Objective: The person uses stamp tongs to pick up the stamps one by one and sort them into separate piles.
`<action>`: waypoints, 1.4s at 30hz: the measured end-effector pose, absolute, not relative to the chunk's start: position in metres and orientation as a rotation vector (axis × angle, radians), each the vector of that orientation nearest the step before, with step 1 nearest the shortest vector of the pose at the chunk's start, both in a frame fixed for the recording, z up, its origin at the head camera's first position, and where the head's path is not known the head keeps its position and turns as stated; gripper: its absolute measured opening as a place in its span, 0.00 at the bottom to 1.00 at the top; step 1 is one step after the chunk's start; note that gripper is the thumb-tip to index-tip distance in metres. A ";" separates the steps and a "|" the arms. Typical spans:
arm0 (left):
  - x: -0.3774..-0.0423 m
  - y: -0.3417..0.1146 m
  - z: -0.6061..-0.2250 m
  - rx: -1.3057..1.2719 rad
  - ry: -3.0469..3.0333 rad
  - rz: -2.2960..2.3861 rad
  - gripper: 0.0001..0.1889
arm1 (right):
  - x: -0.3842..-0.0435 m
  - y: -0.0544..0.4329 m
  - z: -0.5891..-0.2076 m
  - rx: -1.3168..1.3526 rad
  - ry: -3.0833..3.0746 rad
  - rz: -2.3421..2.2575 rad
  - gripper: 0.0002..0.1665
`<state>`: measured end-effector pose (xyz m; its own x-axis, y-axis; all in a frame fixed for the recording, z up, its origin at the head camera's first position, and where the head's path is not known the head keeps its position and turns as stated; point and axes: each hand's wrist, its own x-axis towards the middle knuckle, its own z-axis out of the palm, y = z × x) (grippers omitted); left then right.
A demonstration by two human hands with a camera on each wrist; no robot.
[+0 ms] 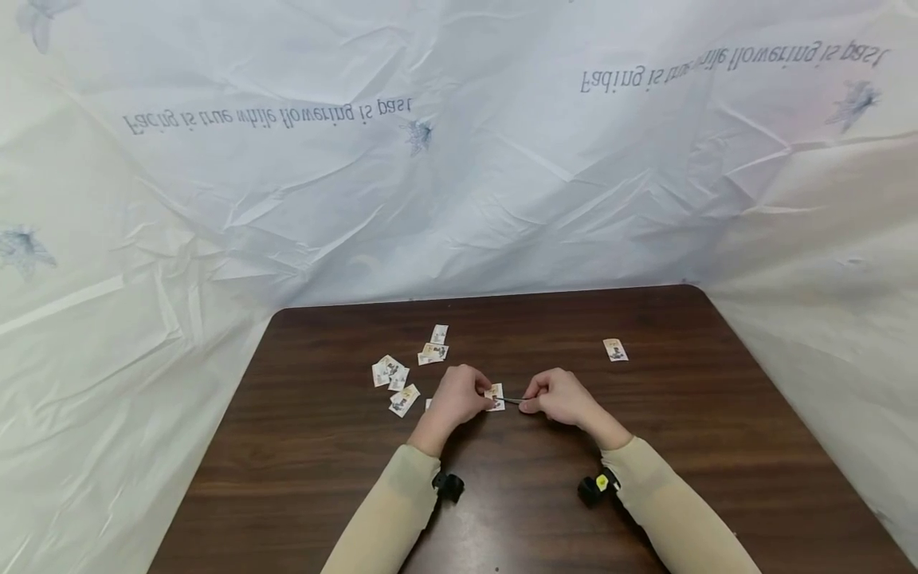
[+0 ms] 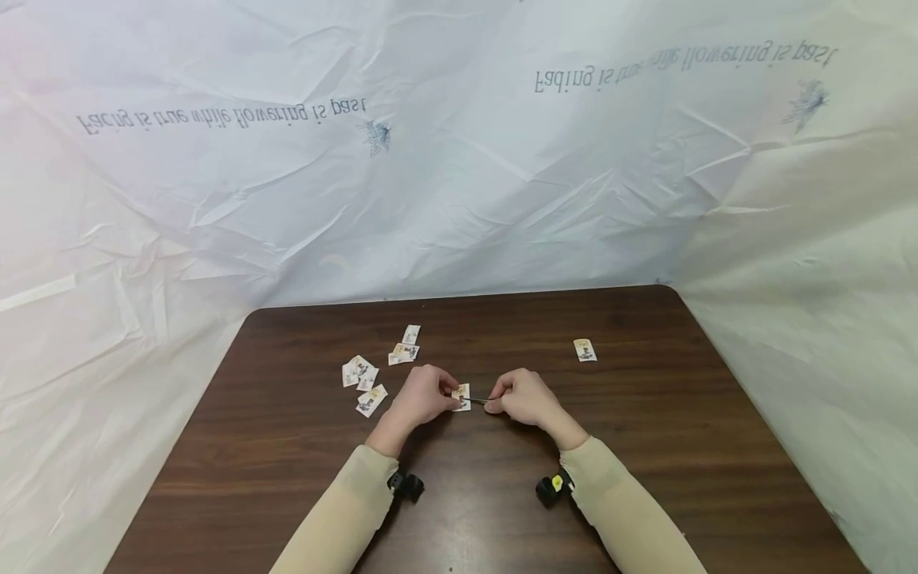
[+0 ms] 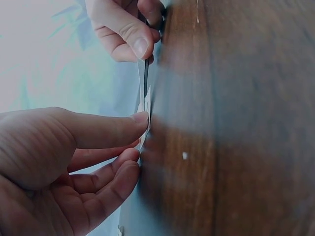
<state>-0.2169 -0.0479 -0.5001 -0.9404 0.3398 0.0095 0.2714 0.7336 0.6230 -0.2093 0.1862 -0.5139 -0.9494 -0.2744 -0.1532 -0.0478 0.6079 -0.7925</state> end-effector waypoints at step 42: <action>-0.216 -0.049 -0.498 0.482 2.814 1.048 0.10 | -0.217 0.232 -0.507 -0.178 2.523 -1.418 0.08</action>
<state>-0.2157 -0.0491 -0.4977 -0.9449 0.3270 0.0157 0.2576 0.7131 0.6521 -0.2168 0.2324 -0.5074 -0.9635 -0.2223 -0.1495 0.0121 0.5213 -0.8533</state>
